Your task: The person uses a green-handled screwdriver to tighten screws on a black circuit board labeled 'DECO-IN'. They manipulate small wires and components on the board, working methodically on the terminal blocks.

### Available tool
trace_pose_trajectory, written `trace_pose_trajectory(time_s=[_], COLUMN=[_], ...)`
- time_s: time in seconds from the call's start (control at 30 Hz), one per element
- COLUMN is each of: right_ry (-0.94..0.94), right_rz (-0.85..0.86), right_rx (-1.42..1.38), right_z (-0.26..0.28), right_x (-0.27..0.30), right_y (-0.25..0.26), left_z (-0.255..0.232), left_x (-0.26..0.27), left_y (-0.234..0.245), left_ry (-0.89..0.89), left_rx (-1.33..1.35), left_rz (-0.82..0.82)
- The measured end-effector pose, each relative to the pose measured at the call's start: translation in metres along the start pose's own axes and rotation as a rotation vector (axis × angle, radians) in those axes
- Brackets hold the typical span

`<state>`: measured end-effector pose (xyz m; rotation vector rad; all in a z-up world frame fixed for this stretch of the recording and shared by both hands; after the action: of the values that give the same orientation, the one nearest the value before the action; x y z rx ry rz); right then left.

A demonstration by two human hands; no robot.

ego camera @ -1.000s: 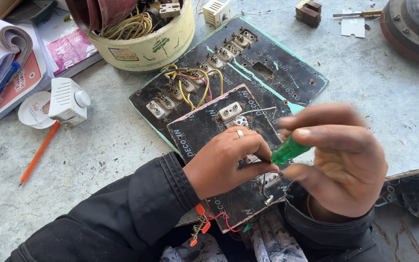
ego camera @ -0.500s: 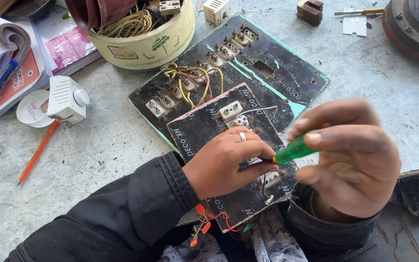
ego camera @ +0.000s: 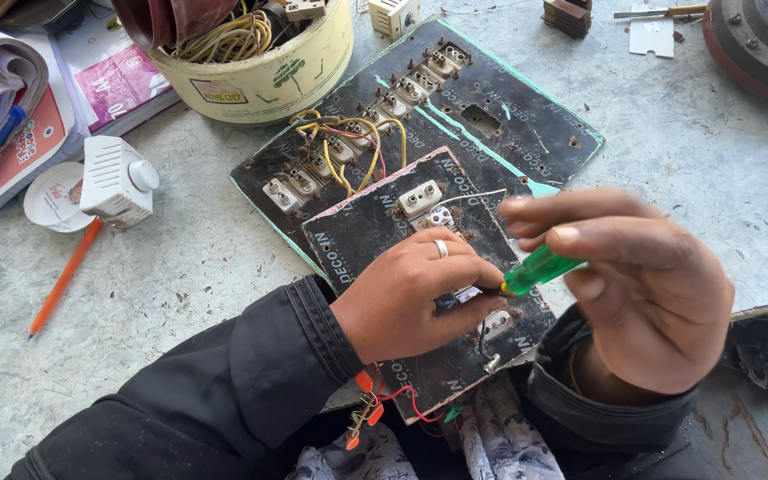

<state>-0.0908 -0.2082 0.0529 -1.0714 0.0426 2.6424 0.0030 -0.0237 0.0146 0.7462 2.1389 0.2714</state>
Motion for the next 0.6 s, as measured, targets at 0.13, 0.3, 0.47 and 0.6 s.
trace_pose_trajectory(time_s=[0.13, 0.3, 0.47, 0.6], right_ry=[0.052, -0.043, -0.066, 0.185], right_rz=[-0.183, -0.065, -0.122, -0.094], right_rx=[0.202, 0.068, -0.054, 0.163], right_z=[-0.008, 0.006, 0.005, -0.011], right_x=[0.007, 0.0, 0.003, 0.0], right_y=[0.001, -0.006, -0.013, 0.001], left_z=[0.001, -0.001, -0.001, 0.001], left_x=[0.0, -0.001, 0.0, -0.002], left_y=[-0.001, 0.001, 0.002, 0.001], left_ry=[0.023, 0.016, 0.031, 0.046], left_rx=[-0.009, -0.006, 0.008, 0.014], left_rz=[-0.002, -0.038, -0.02, -0.001])
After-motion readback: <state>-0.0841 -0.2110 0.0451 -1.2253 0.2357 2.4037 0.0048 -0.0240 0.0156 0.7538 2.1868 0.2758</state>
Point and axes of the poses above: each hand's wrist, its own x-axis away from the middle knuckle, its own y-axis out of the back of the hand, z = x × y, the point moved 2 cm from there along -x, towards the middle knuckle, and after that the axes turned 15 degrees about -z, right-handed, at the moved point
